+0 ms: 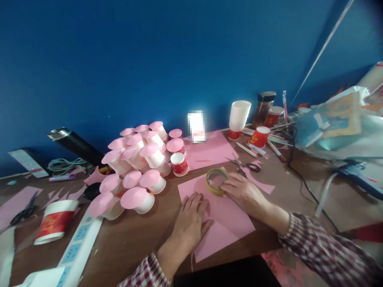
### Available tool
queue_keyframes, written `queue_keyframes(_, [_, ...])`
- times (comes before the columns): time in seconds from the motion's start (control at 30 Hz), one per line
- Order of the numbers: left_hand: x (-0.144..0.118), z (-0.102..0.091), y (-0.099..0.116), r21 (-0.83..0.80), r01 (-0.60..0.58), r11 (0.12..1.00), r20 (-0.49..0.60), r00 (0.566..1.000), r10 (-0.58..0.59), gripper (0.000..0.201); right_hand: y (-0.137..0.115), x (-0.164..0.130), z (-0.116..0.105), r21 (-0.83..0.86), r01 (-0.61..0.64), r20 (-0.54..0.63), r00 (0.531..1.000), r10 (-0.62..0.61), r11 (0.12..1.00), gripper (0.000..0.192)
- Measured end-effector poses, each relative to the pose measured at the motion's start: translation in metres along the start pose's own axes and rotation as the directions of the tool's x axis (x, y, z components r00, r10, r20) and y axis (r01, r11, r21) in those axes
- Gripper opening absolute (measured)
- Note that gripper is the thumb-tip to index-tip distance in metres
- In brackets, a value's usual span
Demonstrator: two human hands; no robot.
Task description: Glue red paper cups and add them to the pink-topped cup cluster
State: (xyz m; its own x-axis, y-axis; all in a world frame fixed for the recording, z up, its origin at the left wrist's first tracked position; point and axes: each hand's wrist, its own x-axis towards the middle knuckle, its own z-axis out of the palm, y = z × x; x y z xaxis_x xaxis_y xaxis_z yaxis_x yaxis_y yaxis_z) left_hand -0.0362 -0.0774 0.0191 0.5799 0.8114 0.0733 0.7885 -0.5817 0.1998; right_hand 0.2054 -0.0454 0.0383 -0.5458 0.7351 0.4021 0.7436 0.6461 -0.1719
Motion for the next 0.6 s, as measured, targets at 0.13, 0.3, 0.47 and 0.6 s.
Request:
queue_keyframes(0.13, [0.005, 0.000, -0.001, -0.002, -0.011, 1.000, -0.006, 1.000, 0.011, 0.047, 0.005, 0.002, 0.000, -0.005, 0.014, -0.003, 1.000, -0.014, 1.000, 0.011])
queue_keyframes(0.3, [0.007, -0.013, 0.000, 0.013, -0.040, 0.999, -0.008, 0.999, 0.041, 0.045, 0.006, 0.001, 0.002, 0.022, 0.020, -0.004, 1.000, -0.020, 1.000, 0.011])
queue_keyframes(0.47, [0.030, -0.023, 0.012, -0.035, -0.119, 0.992, -0.199, 0.974, 0.110, 0.023, 0.004, 0.003, 0.001, 0.043, -0.015, -0.019, 1.000, 0.015, 0.999, 0.011])
queue_keyframes(0.6, [0.048, -0.013, 0.016, -0.054, -0.177, 0.983, -0.311, 0.938, 0.152, 0.025, 0.001, 0.004, -0.002, 0.086, -0.039, 0.002, 0.999, 0.039, 0.996, 0.015])
